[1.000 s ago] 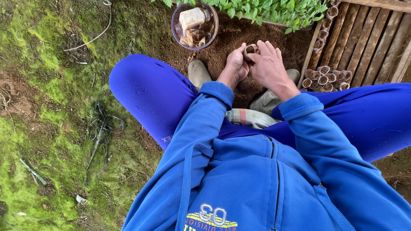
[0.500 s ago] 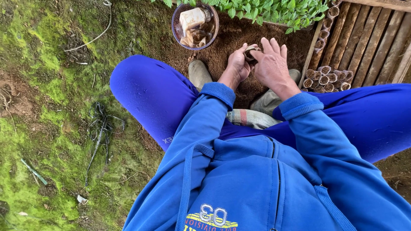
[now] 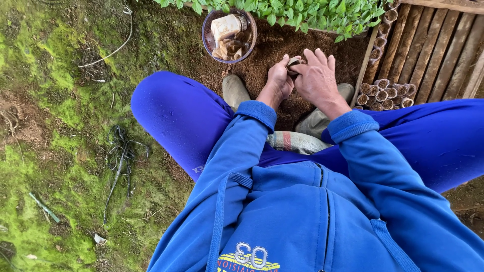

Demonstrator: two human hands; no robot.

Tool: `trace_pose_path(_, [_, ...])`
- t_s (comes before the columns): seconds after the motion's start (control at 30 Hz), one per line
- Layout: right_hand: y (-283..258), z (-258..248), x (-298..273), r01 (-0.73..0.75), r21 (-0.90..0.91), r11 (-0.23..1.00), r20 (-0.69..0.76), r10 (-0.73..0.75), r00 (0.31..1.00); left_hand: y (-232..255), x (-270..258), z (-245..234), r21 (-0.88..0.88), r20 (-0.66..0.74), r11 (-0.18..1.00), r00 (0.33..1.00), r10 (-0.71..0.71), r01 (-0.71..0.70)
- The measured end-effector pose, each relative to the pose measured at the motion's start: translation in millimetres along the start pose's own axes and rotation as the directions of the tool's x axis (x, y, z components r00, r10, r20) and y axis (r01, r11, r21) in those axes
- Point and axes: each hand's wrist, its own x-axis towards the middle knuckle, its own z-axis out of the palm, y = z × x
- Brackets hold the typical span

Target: Rolling paper tubes, filling them with soil, and planting seeds to prepare seedlings for growth.

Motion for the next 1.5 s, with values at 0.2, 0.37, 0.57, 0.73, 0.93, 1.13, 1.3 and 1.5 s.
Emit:
trace_pose_path(0.2, [4.3,6.1,0.1,0.038,-0.027,0.999,-0.110,-0.041,0.993,3.2,-6.1,2.0,0.037,0.004,0.999,1.000,-0.011,0.011])
trace_pose_path(0.37, [4.5,10.0,0.1,0.099,0.055,0.994,-0.291,-0.079,0.953,-5.3,10.7,-7.8,-0.119,-0.054,0.992,0.998,-0.038,0.032])
trace_pose_path(0.57, [11.4,26.6,0.6,0.073,0.112,0.991,-0.233,-0.046,0.972,-3.2,9.0,-10.5,-0.141,-0.058,0.989,0.996,-0.061,0.052])
trace_pose_path(0.73, [42.2,46.9,18.3,-0.051,0.336,0.941,-0.196,0.122,0.973,-22.8,77.2,-51.2,-0.123,-0.028,0.990,0.997,-0.078,0.074])
trace_pose_path(0.93, [91.2,106.9,27.8,-0.250,0.346,0.904,-0.019,0.273,0.962,-15.8,68.8,-51.0,-0.129,-0.019,0.986,0.994,-0.107,0.103])
trace_pose_path(1.13, [101.6,168.6,44.5,-0.342,0.136,0.930,0.285,0.293,0.912,-7.9,48.5,-36.8,-0.078,-0.018,0.989,0.992,-0.124,0.122])
trace_pose_path(1.3, [63.4,160.3,48.0,-0.477,0.144,0.867,0.432,0.379,0.818,-5.9,51.9,-34.4,-0.127,0.010,0.986,0.994,-0.110,0.110])
trace_pose_path(1.5, [63.6,205.0,36.4,-0.367,0.120,0.923,0.349,0.307,0.886,-1.5,49.7,-28.3,-0.152,0.061,0.985,0.995,-0.079,0.088])
